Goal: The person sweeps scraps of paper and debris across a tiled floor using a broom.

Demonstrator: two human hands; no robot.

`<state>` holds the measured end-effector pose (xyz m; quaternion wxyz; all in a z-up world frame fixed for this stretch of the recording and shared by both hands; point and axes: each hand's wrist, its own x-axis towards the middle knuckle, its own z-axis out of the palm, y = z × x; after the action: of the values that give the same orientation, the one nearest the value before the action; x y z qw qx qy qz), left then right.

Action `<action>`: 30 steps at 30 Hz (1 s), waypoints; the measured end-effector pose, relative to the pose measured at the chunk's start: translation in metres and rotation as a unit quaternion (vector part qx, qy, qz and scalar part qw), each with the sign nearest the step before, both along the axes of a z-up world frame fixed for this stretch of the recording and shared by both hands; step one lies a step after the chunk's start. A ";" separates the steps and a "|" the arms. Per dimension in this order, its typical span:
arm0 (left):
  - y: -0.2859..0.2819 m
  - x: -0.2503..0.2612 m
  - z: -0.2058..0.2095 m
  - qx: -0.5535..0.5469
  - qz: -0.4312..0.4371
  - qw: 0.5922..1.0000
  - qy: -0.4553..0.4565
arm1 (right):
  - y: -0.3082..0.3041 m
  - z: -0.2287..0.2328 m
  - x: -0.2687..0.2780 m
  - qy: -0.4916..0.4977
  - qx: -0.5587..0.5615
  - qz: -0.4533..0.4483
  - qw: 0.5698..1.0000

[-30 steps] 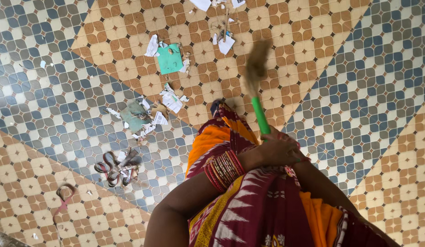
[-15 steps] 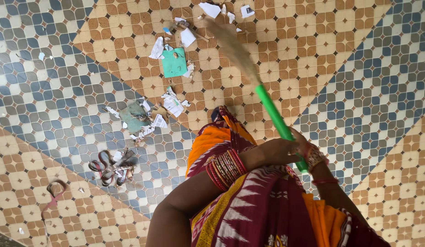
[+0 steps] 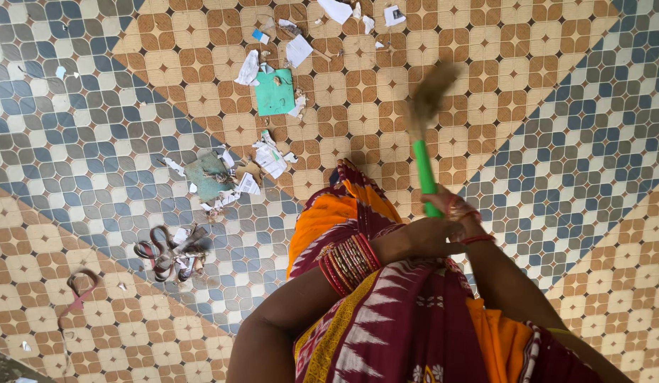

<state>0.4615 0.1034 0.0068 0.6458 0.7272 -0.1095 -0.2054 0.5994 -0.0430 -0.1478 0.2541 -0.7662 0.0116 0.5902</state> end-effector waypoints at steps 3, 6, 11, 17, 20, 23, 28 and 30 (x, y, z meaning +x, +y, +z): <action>0.001 0.009 0.001 -0.009 0.010 1.000 0.020 | 0.049 -0.014 -0.012 -0.041 0.002 0.160 0.986; 0.004 0.011 -0.002 -0.006 0.022 1.000 -0.007 | 0.062 -0.002 -0.005 0.006 0.009 0.097 0.995; 0.010 0.018 -0.001 0.074 0.014 0.997 -0.035 | 0.018 0.012 0.015 -0.057 0.112 0.138 0.982; 0.010 0.021 0.007 -0.010 0.063 0.997 -0.037 | -0.069 0.059 0.019 -0.032 0.077 -0.035 0.996; 0.013 0.029 0.013 -0.009 0.035 0.999 -0.001 | -0.087 0.078 0.031 -0.051 0.058 -0.087 0.993; 0.016 0.039 0.016 -0.001 0.020 0.999 0.038 | -0.085 0.081 0.062 -0.025 -0.013 -0.131 0.991; 0.024 0.061 0.012 -0.004 0.089 0.995 0.037 | -0.042 0.049 0.134 0.027 -0.051 -0.171 0.984; 0.028 0.073 0.013 0.012 0.113 0.992 0.050 | -0.012 0.024 0.143 0.046 -0.023 -0.097 0.994</action>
<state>0.5342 0.1311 0.0197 0.6607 0.7314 0.0085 -0.1687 0.7426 -0.0547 -0.1237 0.2916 -0.7389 0.1107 0.5972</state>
